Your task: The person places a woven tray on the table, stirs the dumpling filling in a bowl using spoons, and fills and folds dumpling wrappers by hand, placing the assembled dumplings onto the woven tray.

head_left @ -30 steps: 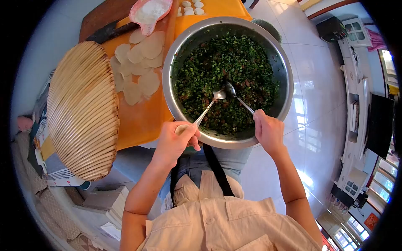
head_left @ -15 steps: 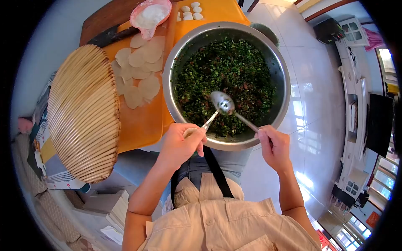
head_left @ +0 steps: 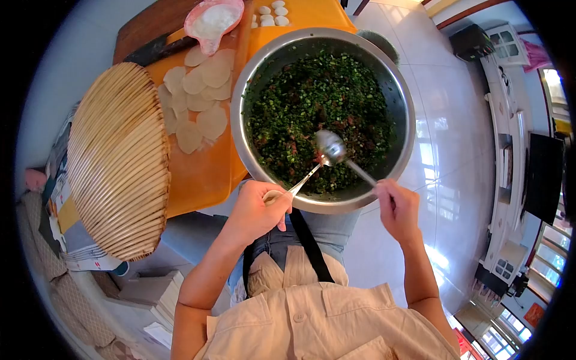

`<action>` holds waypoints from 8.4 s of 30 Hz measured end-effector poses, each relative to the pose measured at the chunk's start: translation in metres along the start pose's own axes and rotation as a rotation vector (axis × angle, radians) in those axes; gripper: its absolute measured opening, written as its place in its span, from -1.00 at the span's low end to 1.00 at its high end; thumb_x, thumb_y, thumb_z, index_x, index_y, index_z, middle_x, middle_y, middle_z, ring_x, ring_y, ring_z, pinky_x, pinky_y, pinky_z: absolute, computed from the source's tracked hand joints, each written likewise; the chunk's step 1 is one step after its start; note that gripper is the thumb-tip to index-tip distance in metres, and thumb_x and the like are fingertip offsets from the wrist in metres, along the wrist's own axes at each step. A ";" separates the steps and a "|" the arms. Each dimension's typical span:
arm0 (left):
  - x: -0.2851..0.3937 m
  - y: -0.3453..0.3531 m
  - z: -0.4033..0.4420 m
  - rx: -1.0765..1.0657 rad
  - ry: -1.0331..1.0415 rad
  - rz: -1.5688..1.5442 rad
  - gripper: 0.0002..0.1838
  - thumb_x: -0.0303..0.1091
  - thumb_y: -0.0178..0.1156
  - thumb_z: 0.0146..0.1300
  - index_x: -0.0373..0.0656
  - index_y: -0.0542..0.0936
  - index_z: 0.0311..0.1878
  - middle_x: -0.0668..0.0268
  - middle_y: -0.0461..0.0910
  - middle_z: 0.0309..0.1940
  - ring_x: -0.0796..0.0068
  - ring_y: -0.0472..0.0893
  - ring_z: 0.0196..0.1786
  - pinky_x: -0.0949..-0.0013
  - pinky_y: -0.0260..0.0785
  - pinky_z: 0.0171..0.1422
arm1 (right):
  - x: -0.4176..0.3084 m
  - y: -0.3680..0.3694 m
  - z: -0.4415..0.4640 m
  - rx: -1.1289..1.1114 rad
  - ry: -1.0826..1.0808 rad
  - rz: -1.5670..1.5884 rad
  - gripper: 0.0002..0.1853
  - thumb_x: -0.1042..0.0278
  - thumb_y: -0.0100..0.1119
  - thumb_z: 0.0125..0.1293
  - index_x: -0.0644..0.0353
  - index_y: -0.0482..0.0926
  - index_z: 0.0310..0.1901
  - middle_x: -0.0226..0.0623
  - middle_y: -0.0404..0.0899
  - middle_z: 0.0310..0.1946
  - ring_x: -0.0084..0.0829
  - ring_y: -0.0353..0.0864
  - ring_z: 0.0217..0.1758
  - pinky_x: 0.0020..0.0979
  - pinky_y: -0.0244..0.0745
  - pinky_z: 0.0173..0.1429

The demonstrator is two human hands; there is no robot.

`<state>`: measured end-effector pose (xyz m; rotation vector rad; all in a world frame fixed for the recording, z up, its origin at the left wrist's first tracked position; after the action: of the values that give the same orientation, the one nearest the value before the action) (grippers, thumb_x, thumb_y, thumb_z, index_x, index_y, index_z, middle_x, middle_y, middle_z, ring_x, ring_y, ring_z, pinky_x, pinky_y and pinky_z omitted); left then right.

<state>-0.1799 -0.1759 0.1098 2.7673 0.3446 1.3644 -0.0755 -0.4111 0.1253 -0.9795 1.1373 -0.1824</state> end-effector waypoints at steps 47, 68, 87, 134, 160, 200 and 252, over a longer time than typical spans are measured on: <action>-0.001 -0.005 0.003 0.430 0.353 0.388 -0.73 -0.38 0.15 0.18 -0.34 0.46 -0.57 0.19 0.32 -0.78 0.48 0.27 -0.72 0.39 0.11 -0.58 | -0.021 0.020 -0.010 0.046 0.309 0.204 -0.80 0.43 0.05 0.28 0.25 0.48 -0.51 -0.31 0.36 -0.78 -0.54 0.27 -0.78 -0.48 0.19 -0.64; 0.003 0.036 -0.008 0.264 0.889 1.711 -0.89 -0.46 0.13 -0.19 -0.20 0.48 -0.49 0.35 0.36 -0.56 0.51 0.42 -0.50 0.45 0.18 -0.42 | -0.012 0.009 0.014 0.032 0.318 0.026 -0.86 0.44 0.09 0.23 0.24 0.51 -0.47 -0.23 0.35 -0.78 -0.45 0.30 -0.79 -0.46 0.20 -0.62; 0.010 0.052 -0.004 0.211 0.921 1.838 -0.93 -0.44 0.11 -0.26 -0.17 0.45 -0.60 0.40 0.27 -0.63 0.55 0.34 -0.54 0.50 0.12 -0.46 | -0.057 -0.029 -0.022 0.047 0.249 -0.435 -0.79 0.47 0.12 0.16 0.16 0.39 -0.61 -0.26 0.34 -0.79 -0.27 0.34 -0.77 -0.36 0.18 -0.64; 0.018 -0.024 -0.010 0.358 0.170 -0.277 -0.70 -0.27 0.10 0.27 -0.34 0.58 -0.44 0.38 0.44 -0.69 0.67 0.35 -0.72 0.60 0.14 -0.61 | -0.021 -0.009 0.001 -0.095 0.220 -0.130 -0.85 0.42 0.13 0.15 0.20 0.52 -0.55 -0.15 0.41 -0.73 -0.16 0.41 -0.72 -0.31 0.29 -0.58; 0.107 -0.057 0.106 0.232 0.123 -0.502 -0.81 -0.30 0.11 0.20 -0.26 0.45 -0.36 0.33 0.43 -0.58 0.60 0.34 -0.69 0.55 0.17 -0.72 | 0.035 -0.042 0.105 0.213 -0.036 -0.651 -0.82 0.31 0.08 0.23 0.15 0.56 -0.48 -0.22 0.46 -0.68 -0.19 0.52 -0.57 -0.26 0.38 -0.48; 0.152 -0.040 0.135 0.074 0.144 0.365 -0.71 -0.24 0.09 0.13 -0.26 0.53 -0.55 0.39 0.46 -0.73 0.65 0.33 -0.77 0.56 0.18 -0.67 | -0.028 0.046 0.070 -0.200 -0.459 -0.447 -0.91 0.46 0.15 -0.02 0.16 0.44 -0.44 -0.38 0.39 -0.66 -0.37 0.48 -0.56 -0.37 0.40 -0.47; 0.038 -0.042 0.016 0.077 0.264 -0.459 -0.86 -0.44 0.11 0.20 -0.32 0.48 -0.23 -0.03 0.59 -0.24 0.17 0.63 -0.17 0.20 0.51 -0.03 | -0.039 0.004 0.015 0.053 -0.144 -0.582 -0.95 0.41 0.19 0.15 0.15 0.57 -0.37 -0.39 0.36 -0.68 -0.36 0.34 -0.62 -0.36 0.23 -0.51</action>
<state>-0.1526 -0.1261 0.1246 2.3417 0.9881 1.6005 -0.0822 -0.3779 0.1501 -1.2366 0.6890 -0.5959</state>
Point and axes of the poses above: each hand's wrist, its own z-axis towards the middle knuckle, its own y-axis out of the palm, x = y × z, the point moved 2 cm from there along z, towards the middle knuckle
